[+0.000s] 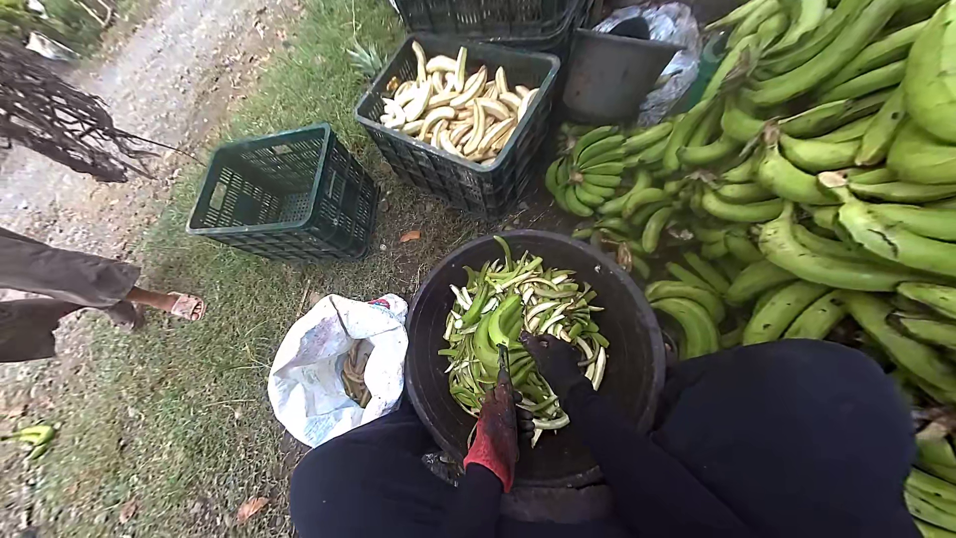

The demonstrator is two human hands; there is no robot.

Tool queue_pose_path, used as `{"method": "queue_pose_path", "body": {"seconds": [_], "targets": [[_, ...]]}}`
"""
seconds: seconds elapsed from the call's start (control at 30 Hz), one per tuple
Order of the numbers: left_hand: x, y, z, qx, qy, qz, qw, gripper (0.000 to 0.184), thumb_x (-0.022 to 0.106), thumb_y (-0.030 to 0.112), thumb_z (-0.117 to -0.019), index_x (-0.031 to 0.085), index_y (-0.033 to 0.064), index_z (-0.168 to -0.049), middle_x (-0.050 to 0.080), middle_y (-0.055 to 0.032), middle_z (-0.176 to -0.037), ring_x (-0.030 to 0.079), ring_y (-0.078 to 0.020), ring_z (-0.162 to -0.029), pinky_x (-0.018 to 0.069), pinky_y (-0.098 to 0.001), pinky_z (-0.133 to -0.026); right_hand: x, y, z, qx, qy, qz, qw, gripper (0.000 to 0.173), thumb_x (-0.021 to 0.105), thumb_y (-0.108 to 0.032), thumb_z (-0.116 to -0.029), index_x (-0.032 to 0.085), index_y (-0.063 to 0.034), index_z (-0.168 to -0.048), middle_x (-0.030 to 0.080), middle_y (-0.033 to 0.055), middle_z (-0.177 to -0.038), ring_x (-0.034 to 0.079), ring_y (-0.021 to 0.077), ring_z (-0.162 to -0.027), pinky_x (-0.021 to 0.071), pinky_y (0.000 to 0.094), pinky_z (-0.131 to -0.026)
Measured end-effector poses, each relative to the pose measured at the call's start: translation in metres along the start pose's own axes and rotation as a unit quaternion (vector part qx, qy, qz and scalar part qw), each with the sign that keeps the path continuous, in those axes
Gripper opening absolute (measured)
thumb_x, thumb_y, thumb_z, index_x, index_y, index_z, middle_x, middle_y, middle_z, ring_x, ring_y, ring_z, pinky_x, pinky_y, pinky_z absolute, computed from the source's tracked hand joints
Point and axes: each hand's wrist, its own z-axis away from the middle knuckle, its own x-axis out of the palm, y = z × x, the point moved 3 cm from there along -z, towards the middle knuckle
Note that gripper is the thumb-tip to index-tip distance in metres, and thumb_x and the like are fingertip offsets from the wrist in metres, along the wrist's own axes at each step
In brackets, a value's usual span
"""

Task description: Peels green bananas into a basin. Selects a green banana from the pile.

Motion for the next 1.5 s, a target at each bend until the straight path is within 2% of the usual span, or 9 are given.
{"method": "queue_pose_path", "body": {"seconds": [0.23,0.5,0.7,0.8,0.93,1.17,1.33,1.4,1.5], "targets": [[0.004,-0.002,0.004,0.001,0.031,0.003,1.000,0.067,0.030,0.063,-0.1064,0.060,0.0054,-0.121,0.065,-0.0105,-0.078,0.066,-0.0212,-0.062,0.0582,-0.0364,-0.056,0.003,-0.004,0.004,0.011,0.000,-0.015,1.000,0.051,0.053,-0.055,-0.1009,0.070,-0.0112,-0.121,0.072,0.0159,-0.107,0.067,0.0341,-0.105,0.0497,0.0594,-0.091],[0.012,-0.013,-0.013,-0.051,0.037,0.022,0.998,0.067,0.028,0.063,-0.1068,0.060,0.0047,-0.113,0.061,-0.0089,-0.071,0.061,-0.0192,-0.056,0.0545,-0.0344,-0.052,0.010,0.003,-0.001,0.036,-0.001,-0.035,0.999,0.051,0.052,-0.057,-0.1006,0.070,-0.0126,-0.120,0.071,0.0149,-0.107,0.067,0.0324,-0.105,0.0496,0.0583,-0.091],[0.020,-0.011,-0.026,-0.047,0.044,0.028,0.998,0.067,0.028,0.064,-0.1066,0.057,0.0044,-0.116,0.059,-0.0090,-0.071,0.060,-0.0193,-0.054,0.0541,-0.0342,-0.050,0.014,0.007,-0.007,0.063,0.005,-0.106,0.992,0.053,0.053,-0.056,-0.1012,0.068,-0.0094,-0.123,0.069,0.0167,-0.104,0.066,0.0324,-0.096,0.0507,0.0559,-0.085],[0.022,-0.018,-0.018,-0.040,0.028,0.033,0.998,0.070,0.026,0.065,-0.1063,0.059,0.0035,-0.116,0.060,-0.0094,-0.071,0.060,-0.0198,-0.056,0.0540,-0.0346,-0.051,0.013,0.012,-0.014,0.088,0.004,-0.125,0.988,0.056,0.053,-0.056,-0.1013,0.066,-0.0072,-0.125,0.069,0.0188,-0.109,0.066,0.0335,-0.099,0.0510,0.0559,-0.086],[0.018,-0.018,-0.028,-0.035,0.049,0.016,0.998,0.066,0.028,0.063,-0.1067,0.056,0.0048,-0.120,0.061,-0.0095,-0.073,0.061,-0.0192,-0.057,0.0552,-0.0341,-0.052,0.019,0.011,-0.013,0.097,0.002,-0.168,0.981,0.054,0.053,-0.054,-0.1021,0.066,-0.0059,-0.123,0.067,0.0189,-0.105,0.064,0.0321,-0.090,0.0520,0.0543,-0.077],[0.017,-0.013,-0.033,-0.024,0.024,0.036,0.999,0.069,0.024,0.065,-0.1064,0.056,0.0044,-0.119,0.060,-0.0097,-0.072,0.061,-0.0200,-0.055,0.0545,-0.0349,-0.051,0.014,0.001,-0.008,0.132,0.005,-0.264,0.955,0.054,0.053,-0.048,-0.1043,0.060,0.0000,-0.128,0.062,0.0213,-0.118,0.061,0.0298,-0.098,0.0513,0.0501,-0.081],[0.023,-0.008,-0.035,0.000,0.008,0.024,1.000,0.065,0.027,0.060,-0.1081,0.056,0.0046,-0.124,0.062,-0.0100,-0.076,0.063,-0.0199,-0.058,0.0569,-0.0349,-0.054,0.001,0.002,-0.019,0.180,0.001,-0.310,0.933,0.061,0.053,-0.055,-0.1019,0.057,-0.0046,-0.136,0.058,0.0204,-0.133,0.061,0.0319,-0.113,0.0537,0.0523,-0.087],[0.025,-0.014,-0.041,0.029,0.010,0.005,1.000,0.062,0.029,0.058,-0.1089,0.054,0.0057,-0.132,0.065,-0.0116,-0.083,0.066,-0.0210,-0.063,0.0596,-0.0362,-0.058,-0.002,0.003,-0.021,0.212,-0.007,-0.332,0.919,0.064,0.053,-0.058,-0.1001,0.056,-0.0079,-0.139,0.059,0.0190,-0.130,0.062,0.0296,-0.106,0.0538,0.0493,-0.082],[0.022,-0.009,-0.062,0.096,0.007,-0.038,0.995,0.063,0.030,0.060,-0.1079,0.052,0.0095,-0.140,0.070,-0.0125,-0.093,0.071,-0.0231,-0.072,0.0631,-0.0400,-0.066,-0.001,0.007,-0.021,0.228,-0.023,-0.359,0.905,0.061,0.051,-0.061,-0.0992,0.056,-0.0125,-0.135,0.063,0.0141,-0.110,0.060,0.0220,-0.080,0.0513,0.0401,-0.064]]}}
